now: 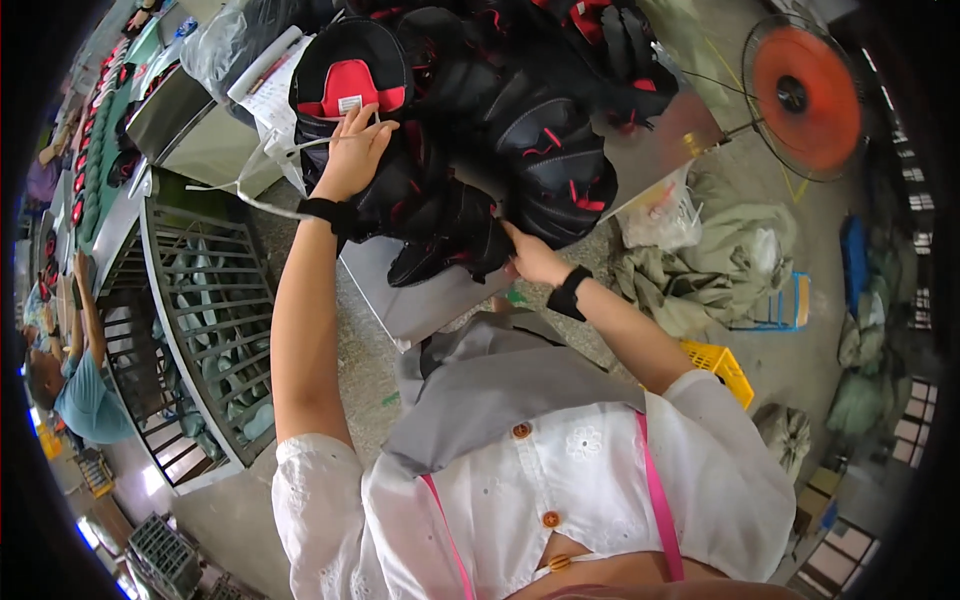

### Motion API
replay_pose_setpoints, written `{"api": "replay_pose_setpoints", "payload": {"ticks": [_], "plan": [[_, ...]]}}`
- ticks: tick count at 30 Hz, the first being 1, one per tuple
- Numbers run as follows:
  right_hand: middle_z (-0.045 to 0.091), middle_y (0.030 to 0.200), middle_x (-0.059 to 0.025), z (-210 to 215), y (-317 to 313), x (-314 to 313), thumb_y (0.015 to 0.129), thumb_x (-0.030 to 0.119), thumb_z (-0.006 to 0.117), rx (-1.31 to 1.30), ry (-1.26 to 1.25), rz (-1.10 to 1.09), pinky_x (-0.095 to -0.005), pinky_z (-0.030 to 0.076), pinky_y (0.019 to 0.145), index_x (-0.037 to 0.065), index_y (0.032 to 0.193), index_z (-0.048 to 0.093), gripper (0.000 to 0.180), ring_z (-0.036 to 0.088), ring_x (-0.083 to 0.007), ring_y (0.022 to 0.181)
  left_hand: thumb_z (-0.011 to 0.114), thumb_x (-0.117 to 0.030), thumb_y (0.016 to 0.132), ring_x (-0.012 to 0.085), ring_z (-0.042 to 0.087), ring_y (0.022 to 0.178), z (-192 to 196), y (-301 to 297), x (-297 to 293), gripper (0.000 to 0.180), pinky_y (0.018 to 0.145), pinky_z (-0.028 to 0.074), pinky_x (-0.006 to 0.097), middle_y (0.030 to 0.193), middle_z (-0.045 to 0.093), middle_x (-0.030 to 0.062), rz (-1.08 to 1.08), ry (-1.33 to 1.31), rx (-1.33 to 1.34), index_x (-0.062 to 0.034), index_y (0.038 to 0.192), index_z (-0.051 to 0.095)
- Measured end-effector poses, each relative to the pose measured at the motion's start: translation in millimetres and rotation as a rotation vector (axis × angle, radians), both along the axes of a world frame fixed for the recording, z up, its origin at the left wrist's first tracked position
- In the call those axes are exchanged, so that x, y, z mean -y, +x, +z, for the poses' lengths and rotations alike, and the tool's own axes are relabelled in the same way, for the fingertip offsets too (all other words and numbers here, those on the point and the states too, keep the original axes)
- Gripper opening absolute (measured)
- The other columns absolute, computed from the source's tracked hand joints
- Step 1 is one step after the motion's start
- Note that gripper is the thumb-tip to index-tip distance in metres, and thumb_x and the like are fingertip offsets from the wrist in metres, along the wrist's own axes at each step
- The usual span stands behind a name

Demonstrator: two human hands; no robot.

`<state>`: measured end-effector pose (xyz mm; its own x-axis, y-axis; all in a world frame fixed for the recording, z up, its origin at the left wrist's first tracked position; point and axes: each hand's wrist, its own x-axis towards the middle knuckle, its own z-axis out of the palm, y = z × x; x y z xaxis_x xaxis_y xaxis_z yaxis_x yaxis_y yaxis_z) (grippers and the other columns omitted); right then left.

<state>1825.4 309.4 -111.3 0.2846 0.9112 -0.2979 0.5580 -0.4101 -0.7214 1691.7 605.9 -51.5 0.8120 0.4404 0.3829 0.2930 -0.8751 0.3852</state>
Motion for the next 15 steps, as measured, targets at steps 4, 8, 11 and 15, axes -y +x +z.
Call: {"api": "replay_pose_setpoints", "payload": {"ticks": [4, 8, 11, 15], "plan": [[0.059, 0.083, -0.0258, -4.5, 1.4, -1.8, 0.074, 0.001, 0.048, -0.134, -0.111, -0.150, -0.0443, 0.045, 0.070, -0.001, 0.116, 0.044, 0.042, 0.057, -0.0411, 0.081, 0.039, -0.023, 0.090, 0.0323, 0.039, 0.119, 8.4, -8.0, 10.7, 0.028, 0.096, 0.030, 0.042, 0.121, 0.050, 0.0128, -0.013, 0.190, 0.066, -0.0107, 0.097, 0.063], [0.060, 0.067, -0.0169, -2.0, 13.4, 0.9, 0.076, 0.018, 0.058, 0.135, 0.030, -0.230, -0.0351, 0.044, 0.056, -0.004, 0.082, 0.059, 0.023, 0.059, -0.0223, 0.061, 0.038, -0.022, 0.089, 0.0289, 0.058, 0.091, 49.8, -22.9, 19.7, 0.029, 0.076, 0.043, 0.040, 0.093, 0.062, 0.0109, 0.014, 0.015, 0.111, -0.0053, 0.081, 0.060], [0.046, 0.057, 0.0021, 52.4, -13.4, -15.3, 0.082, 0.020, 0.059, -0.731, 0.026, -0.369, -0.0176, 0.029, 0.043, 0.005, 0.073, 0.053, 0.018, 0.047, -0.0041, 0.055, 0.040, -0.017, 0.088, 0.0313, 0.060, 0.073, 59.3, -74.2, 3.2, 0.023, 0.063, 0.046, 0.041, 0.079, 0.062, 0.0114, 0.018, 0.035, 0.189, -0.0047, 0.082, 0.059], [0.047, 0.063, 0.0002, 124.1, -27.3, -35.6, 0.088, 0.020, 0.052, -1.113, 0.372, -0.207, -0.0190, 0.028, 0.046, 0.009, 0.069, 0.048, 0.022, 0.042, -0.0071, 0.057, 0.038, -0.030, 0.094, 0.0209, 0.062, 0.073, 103.6, -126.6, 12.3, 0.036, 0.066, 0.050, 0.030, 0.074, 0.061, 0.0103, 0.221, -0.794, 0.610, 0.0002, 0.083, 0.054]]}}
